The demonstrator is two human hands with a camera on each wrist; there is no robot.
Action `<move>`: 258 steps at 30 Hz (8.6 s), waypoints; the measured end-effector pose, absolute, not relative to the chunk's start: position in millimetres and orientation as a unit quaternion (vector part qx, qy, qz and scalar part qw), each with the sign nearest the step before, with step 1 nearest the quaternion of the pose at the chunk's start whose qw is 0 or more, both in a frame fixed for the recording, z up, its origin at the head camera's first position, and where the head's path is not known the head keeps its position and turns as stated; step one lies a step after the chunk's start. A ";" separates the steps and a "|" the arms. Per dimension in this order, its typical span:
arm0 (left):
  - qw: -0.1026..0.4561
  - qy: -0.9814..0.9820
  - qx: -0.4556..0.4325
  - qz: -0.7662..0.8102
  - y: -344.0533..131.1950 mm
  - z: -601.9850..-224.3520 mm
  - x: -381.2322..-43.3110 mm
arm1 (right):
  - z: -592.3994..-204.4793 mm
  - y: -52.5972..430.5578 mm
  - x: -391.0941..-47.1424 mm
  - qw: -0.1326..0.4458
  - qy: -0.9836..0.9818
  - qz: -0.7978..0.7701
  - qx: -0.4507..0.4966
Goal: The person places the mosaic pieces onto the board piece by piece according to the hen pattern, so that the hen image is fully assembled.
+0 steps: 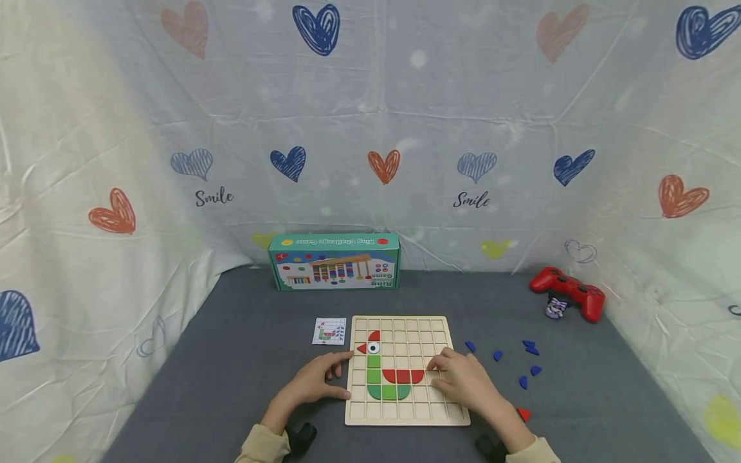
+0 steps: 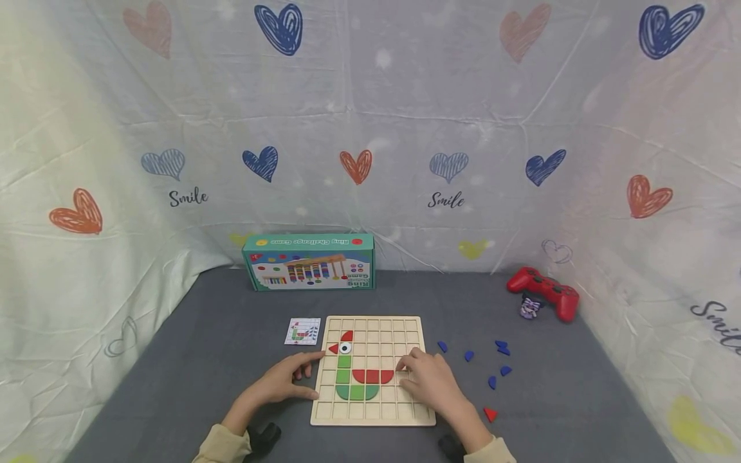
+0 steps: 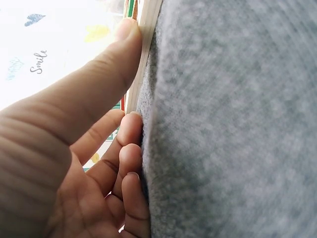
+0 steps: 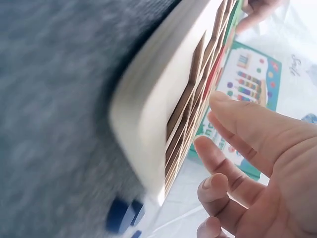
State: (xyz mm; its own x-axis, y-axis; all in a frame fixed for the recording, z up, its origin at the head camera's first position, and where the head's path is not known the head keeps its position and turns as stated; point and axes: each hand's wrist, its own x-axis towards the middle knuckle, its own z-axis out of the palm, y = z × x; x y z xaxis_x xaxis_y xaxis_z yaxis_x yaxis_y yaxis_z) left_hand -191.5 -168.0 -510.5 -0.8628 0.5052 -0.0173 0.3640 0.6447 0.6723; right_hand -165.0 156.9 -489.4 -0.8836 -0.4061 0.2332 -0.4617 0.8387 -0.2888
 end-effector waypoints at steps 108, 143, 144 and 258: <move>0.089 0.893 0.262 0.355 -171.2 -515.1 -192.0 | -481.6 188.2 -135.5 0.006 -0.938 0.259 0.231; 0.099 0.897 0.246 0.353 -169.8 -513.8 -191.0 | -487.8 107.0 -140.8 -0.014 -0.900 0.299 0.316; 0.099 0.898 0.246 0.351 -169.9 -513.9 -191.0 | -487.5 104.6 -140.7 -0.018 -0.900 0.296 0.320; 0.099 0.902 0.239 0.346 -169.1 -514.2 -191.0 | -490.5 233.2 -168.0 -0.010 -0.947 0.226 0.230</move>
State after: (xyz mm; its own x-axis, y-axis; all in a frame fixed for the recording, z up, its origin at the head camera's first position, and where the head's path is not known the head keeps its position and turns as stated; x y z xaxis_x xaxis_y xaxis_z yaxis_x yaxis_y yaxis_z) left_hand -191.0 -169.1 -514.2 -0.8661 0.4998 -0.0121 0.3633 0.6458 0.6716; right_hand -168.0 233.2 -490.5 -0.8937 -0.4406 0.0845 -0.4313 0.7920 -0.4321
